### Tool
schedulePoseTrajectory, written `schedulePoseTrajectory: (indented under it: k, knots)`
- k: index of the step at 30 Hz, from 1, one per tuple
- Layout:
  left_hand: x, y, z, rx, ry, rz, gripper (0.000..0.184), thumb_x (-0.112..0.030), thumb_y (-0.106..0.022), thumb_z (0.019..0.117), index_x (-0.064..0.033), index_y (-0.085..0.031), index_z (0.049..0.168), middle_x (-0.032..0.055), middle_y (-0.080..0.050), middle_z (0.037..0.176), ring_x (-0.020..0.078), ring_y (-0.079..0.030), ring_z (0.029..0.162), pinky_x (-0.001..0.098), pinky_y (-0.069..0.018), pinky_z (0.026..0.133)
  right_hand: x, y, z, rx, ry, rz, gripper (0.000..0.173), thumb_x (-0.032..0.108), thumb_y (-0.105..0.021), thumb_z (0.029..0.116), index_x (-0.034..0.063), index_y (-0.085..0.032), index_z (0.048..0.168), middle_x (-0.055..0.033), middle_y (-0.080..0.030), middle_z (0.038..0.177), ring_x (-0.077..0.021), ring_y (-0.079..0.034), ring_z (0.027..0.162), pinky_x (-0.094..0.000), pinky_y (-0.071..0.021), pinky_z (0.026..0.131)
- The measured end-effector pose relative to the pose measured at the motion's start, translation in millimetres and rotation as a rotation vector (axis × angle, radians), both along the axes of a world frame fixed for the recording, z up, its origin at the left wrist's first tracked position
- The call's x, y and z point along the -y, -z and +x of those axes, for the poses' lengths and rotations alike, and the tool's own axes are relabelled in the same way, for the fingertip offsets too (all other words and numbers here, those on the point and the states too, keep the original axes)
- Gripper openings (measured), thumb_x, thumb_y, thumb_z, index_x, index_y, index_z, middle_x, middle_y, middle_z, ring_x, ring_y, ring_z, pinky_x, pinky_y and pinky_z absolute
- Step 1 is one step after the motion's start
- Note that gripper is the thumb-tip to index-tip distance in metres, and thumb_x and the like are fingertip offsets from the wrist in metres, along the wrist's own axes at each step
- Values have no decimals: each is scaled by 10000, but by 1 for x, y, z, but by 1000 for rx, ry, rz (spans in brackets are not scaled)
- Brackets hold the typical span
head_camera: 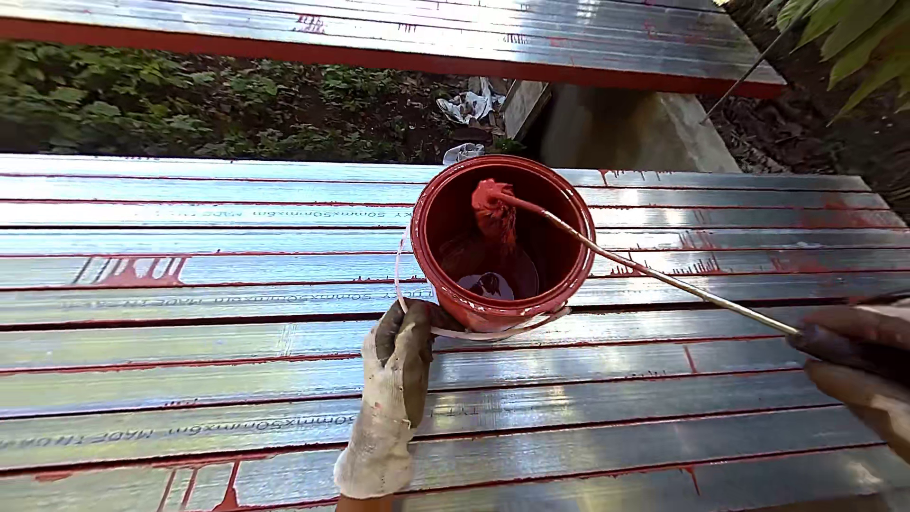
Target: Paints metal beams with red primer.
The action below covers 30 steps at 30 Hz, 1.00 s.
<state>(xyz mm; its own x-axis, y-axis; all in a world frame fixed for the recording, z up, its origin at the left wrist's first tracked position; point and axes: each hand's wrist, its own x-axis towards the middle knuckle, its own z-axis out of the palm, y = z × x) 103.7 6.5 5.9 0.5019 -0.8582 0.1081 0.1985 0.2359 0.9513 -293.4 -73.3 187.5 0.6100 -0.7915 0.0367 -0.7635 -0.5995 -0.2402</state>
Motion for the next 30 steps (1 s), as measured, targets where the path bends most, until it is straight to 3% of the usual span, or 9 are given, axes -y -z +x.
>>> schedulePoseTrajectory:
  k: [3,5,7,10,14,16,20,24,30]
  knots:
    - [-12,-7,10,132,46,133,476,-434,-428,1081,-37,-677,998,78,-725,865,208,-731,792,392,-643,759,-13,40,-9,192,81,-48,326,334,-684,951,116,-706,1192,-113,-710,1061,-202,-683,920,-394,-572,768]
    - [-37,-11,9,370,12,319,634,-553,-305,1081,-50,-691,1065,42,-744,905,181,-742,769,373,-656,698,-24,58,3,360,84,-33,299,280,-738,928,98,-708,1164,-104,-711,1040,-162,-680,891,-341,-587,760]
    - [-65,-19,0,508,59,395,538,-499,-365,1083,-81,-703,1043,9,-739,918,152,-735,743,353,-653,652,-33,78,16,501,78,-19,274,241,-774,899,97,-711,1124,-87,-709,1019,-133,-675,872,-307,-593,749]
    - [-79,-34,-38,454,357,261,247,-276,-578,1038,-87,-737,1054,15,-724,966,136,-725,805,344,-649,715,-42,116,26,643,113,-32,253,272,-794,867,148,-716,1073,-17,-705,985,-70,-666,840,-243,-589,715]
    - [-40,-34,-126,312,620,67,436,-208,-622,1017,19,-573,1386,116,-673,1304,166,-702,1110,352,-609,943,-43,149,42,740,141,-103,246,275,-803,845,151,-709,1036,6,-698,972,-40,-657,841,-201,-580,715]
    - [-21,-29,-162,214,583,-4,493,-188,-627,1020,63,-515,1429,152,-651,1339,181,-675,1180,356,-578,1015,-40,160,49,763,144,-132,256,287,-795,840,136,-710,1028,0,-699,978,-37,-656,858,-199,-578,741]
    - [2,-19,-193,91,336,6,328,-124,-607,1015,51,-628,1293,119,-705,1188,133,-683,1078,297,-567,967,-36,173,68,765,201,-235,275,284,-768,825,68,-726,991,-49,-706,968,-58,-661,865,-209,-570,782]
    - [12,-16,-200,72,160,49,182,-60,-670,963,10,-702,1128,78,-727,1027,104,-701,946,255,-589,880,-38,183,85,746,270,-343,293,293,-763,817,46,-729,972,-98,-723,943,-148,-690,838,-310,-584,751]
    - [17,-18,-192,175,105,49,148,-73,-659,971,1,-717,1085,69,-731,995,102,-700,942,254,-584,884,-36,184,93,735,279,-296,323,308,-789,800,63,-742,1005,-107,-730,1007,-167,-702,887,-324,-591,772]
